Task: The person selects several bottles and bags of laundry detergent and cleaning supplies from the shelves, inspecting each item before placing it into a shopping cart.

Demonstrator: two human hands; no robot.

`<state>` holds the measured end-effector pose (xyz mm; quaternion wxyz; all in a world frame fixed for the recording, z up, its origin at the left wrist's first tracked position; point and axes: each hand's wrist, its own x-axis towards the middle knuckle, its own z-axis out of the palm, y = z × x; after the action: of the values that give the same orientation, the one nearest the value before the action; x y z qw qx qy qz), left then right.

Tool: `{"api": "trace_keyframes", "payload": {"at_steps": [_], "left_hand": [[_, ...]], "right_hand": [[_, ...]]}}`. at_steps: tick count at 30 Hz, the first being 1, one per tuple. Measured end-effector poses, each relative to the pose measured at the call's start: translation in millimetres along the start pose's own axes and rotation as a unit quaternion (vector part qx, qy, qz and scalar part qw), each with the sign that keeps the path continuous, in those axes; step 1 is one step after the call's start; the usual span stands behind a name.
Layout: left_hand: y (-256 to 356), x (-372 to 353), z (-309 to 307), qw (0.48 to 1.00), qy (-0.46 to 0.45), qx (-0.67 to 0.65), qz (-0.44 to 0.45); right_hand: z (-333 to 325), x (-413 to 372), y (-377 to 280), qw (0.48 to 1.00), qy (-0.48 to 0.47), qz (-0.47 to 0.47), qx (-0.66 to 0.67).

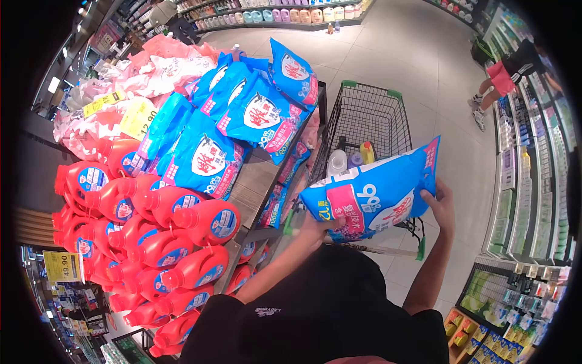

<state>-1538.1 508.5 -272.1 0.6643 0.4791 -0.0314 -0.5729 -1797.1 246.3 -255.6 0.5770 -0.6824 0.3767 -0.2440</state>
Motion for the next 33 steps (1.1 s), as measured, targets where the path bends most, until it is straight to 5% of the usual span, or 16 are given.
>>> {"api": "trace_keyframes", "payload": {"at_steps": [7, 10, 17, 20, 23, 26, 30, 33], "left_hand": [[-3.0, 16.3, -0.7, 0.991, -0.035, -0.079, -0.1], [12.0, 16.8, 8.3, 0.971, -0.049, -0.144, -0.185], [6.1, 40.7, 11.5, 0.951, -0.093, -0.225, -0.19], [6.7, 50.3, 9.2, 0.952, -0.102, -0.221, -0.185], [10.6, 57.8, 13.8, 0.935, -0.131, -0.233, -0.234], [-25.7, 75.7, 8.0, 0.936, -0.148, -0.184, -0.261], [-63.7, 83.5, -11.5, 0.973, -0.006, 0.123, -0.198], [-79.9, 70.5, -54.0, 0.919, -0.003, 0.394, 0.034]], "right_hand": [[-14.3, -36.1, -1.5, 0.992, -0.007, 0.122, -0.018], [-16.3, -46.8, -15.1, 0.992, -0.001, 0.123, 0.032], [-19.6, -62.5, -32.8, 0.984, 0.0, 0.103, 0.145], [-26.4, -69.7, -40.6, 0.983, -0.059, 0.152, 0.088], [-11.6, -77.6, -49.5, 0.982, 0.0, 0.084, 0.166], [4.9, -74.5, -66.2, 0.972, 0.026, 0.054, 0.226], [20.1, -58.1, -92.9, 0.991, -0.023, 0.045, 0.127], [21.7, -37.2, -98.0, 0.991, -0.024, 0.104, 0.075]]}}
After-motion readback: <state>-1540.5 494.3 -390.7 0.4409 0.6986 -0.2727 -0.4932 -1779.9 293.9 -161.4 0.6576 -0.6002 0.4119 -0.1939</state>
